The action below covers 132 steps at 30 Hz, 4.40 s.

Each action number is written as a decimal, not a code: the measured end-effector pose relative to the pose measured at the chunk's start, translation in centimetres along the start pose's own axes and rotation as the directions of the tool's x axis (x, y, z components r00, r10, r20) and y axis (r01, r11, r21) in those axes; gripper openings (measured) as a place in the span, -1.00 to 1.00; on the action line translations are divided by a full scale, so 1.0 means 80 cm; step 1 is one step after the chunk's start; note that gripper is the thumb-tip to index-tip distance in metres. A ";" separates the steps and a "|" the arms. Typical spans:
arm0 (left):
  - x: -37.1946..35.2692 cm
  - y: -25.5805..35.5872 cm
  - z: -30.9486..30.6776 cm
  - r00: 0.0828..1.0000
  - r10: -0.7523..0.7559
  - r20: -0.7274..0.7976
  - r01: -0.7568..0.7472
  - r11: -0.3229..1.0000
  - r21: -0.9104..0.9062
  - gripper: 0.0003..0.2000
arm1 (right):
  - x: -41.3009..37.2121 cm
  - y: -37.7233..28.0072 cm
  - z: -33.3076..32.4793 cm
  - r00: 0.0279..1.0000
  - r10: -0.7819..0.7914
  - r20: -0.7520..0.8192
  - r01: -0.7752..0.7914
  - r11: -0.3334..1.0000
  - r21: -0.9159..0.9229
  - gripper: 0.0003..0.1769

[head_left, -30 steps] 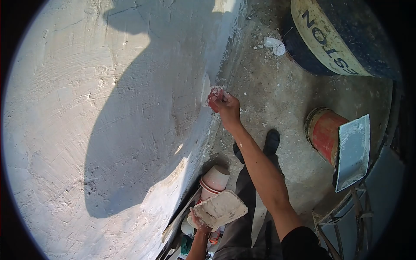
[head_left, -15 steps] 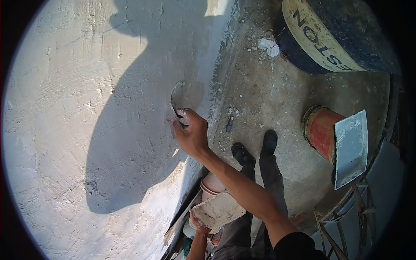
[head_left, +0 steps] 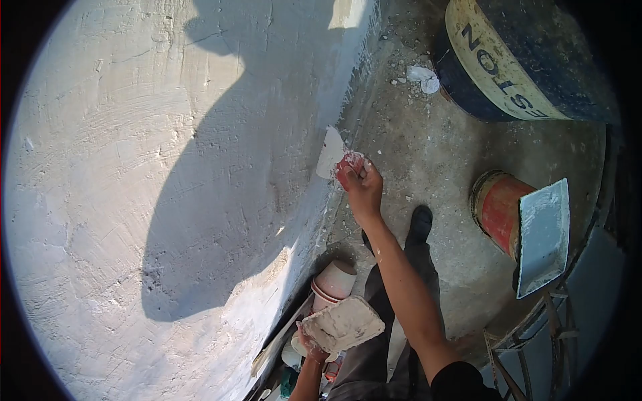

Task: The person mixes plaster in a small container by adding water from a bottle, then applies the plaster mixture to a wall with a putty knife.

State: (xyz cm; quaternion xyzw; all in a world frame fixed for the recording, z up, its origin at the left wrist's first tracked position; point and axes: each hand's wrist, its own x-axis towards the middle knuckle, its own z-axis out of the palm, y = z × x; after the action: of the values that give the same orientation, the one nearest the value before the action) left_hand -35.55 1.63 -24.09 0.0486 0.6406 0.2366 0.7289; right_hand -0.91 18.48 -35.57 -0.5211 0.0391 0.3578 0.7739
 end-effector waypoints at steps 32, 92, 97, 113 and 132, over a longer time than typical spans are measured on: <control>-0.019 0.005 -0.015 0.996 -0.035 0.080 0.043 0.993 -0.107 -0.31 | -0.106 -0.103 0.145 0.945 -0.249 0.211 0.311 0.883 -0.352 -0.85; 0.004 0.045 0.057 0.724 0.027 0.690 0.268 0.910 -0.317 -0.23 | -0.317 -0.379 -0.033 0.839 0.132 0.528 0.428 0.438 -0.790 -0.81; -0.032 0.030 0.135 0.795 0.059 0.604 0.043 0.987 -0.154 -0.19 | -0.332 -0.373 -0.022 0.745 0.204 0.635 0.638 0.060 -0.768 -0.69; -0.069 -0.014 0.183 0.762 0.106 0.639 -0.041 0.992 -0.116 -0.22 | -0.285 -0.343 -0.020 0.455 0.426 0.782 0.882 -0.099 -0.460 -0.53; -0.096 -0.026 0.188 0.793 0.192 0.578 -0.112 0.979 -0.172 -0.19 | -0.281 -0.345 -0.034 0.240 0.384 0.891 0.957 0.059 -0.283 -0.62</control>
State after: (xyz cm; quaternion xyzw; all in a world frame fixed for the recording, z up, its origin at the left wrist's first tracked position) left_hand -21.07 0.15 -15.29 0.1244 0.3590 0.3083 0.8721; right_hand -0.33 -0.89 -5.59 -0.5505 -0.7752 0.2523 0.1800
